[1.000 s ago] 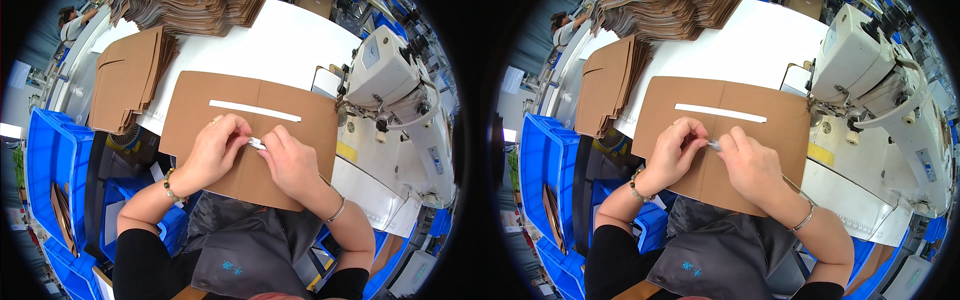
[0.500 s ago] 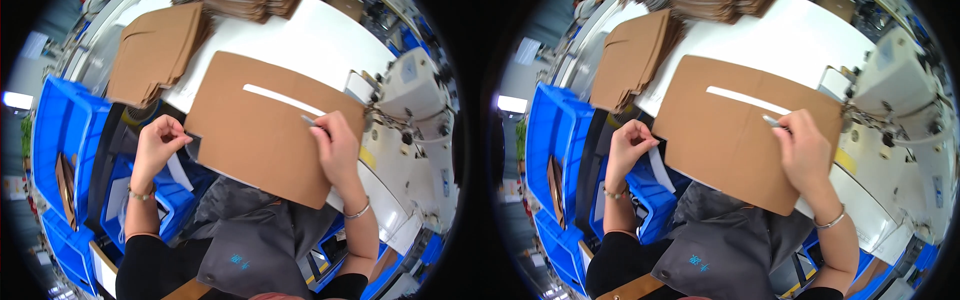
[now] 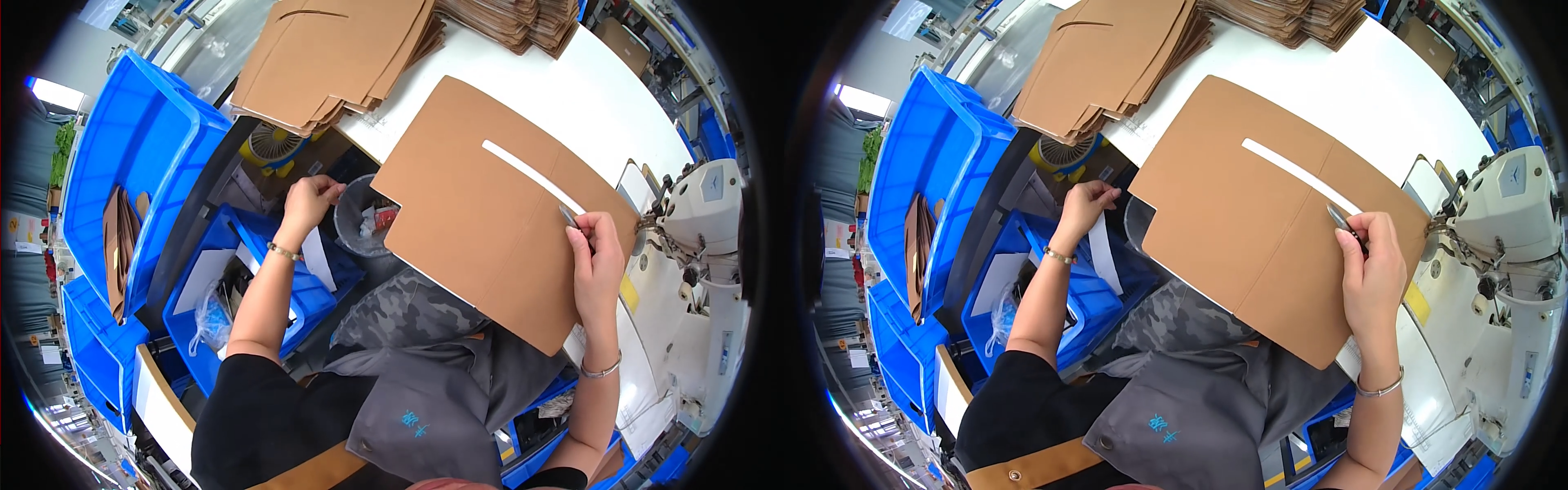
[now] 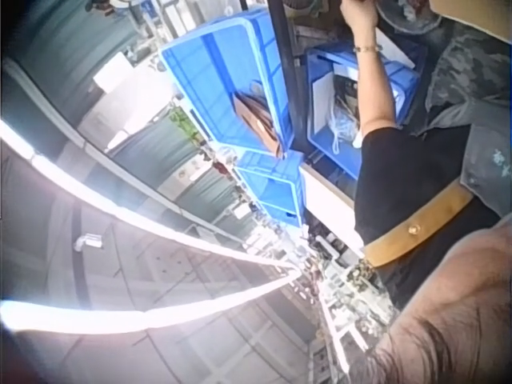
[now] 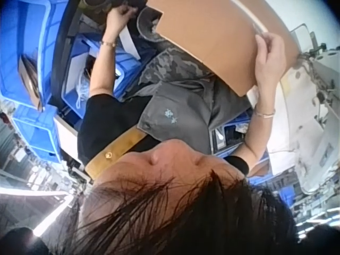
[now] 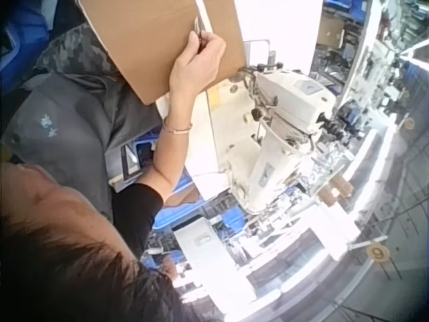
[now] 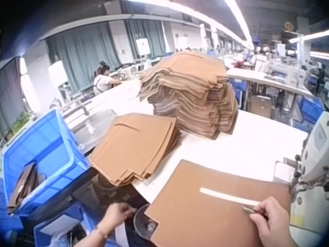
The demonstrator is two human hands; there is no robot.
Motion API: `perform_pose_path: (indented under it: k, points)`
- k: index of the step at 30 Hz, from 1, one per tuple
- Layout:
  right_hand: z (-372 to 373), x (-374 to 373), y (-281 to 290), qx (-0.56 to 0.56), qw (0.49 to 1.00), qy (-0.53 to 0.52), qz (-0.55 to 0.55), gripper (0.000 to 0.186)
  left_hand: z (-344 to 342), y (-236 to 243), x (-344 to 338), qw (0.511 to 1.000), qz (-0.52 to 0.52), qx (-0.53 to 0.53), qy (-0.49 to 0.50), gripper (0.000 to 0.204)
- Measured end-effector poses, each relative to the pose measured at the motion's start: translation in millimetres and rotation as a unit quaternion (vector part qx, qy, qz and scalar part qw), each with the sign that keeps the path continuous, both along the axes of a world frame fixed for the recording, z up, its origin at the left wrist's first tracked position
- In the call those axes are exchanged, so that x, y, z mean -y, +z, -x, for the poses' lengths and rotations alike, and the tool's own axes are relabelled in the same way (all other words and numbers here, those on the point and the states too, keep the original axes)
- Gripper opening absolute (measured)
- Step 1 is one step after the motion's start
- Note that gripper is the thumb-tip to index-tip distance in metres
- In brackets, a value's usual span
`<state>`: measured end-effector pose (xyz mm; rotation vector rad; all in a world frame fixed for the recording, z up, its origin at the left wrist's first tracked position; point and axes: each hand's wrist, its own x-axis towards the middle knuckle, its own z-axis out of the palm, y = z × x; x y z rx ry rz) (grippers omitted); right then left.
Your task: Sewing a leather component using an industrial sewing machine.
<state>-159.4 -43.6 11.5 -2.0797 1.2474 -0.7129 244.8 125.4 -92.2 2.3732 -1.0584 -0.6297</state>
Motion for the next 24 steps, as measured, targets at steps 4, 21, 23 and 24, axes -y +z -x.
perform_pose_path:
  k: [4, 21, 23, 24]
  points:
    - [-1, 0, 2, 0.001, 1.000, -0.010, -0.016, 0.011, 34, 44, 1, 0.920, 0.056, -0.385, -0.048, 0.059]
    - [12, -5, 10, 0.091, 0.983, 0.027, 0.156, 0.012, 31, 219, 85, 0.853, 0.468, -0.215, -0.086, 0.047]
    - [12, -6, 10, 0.087, 0.982, 0.028, 0.164, 0.013, -25, 251, 83, 0.887, 0.407, -0.209, 0.059, 0.042]
    - [12, -7, 9, 0.082, 0.987, 0.027, 0.137, 0.013, -51, 259, 82, 0.884, 0.421, -0.194, 0.059, 0.042]
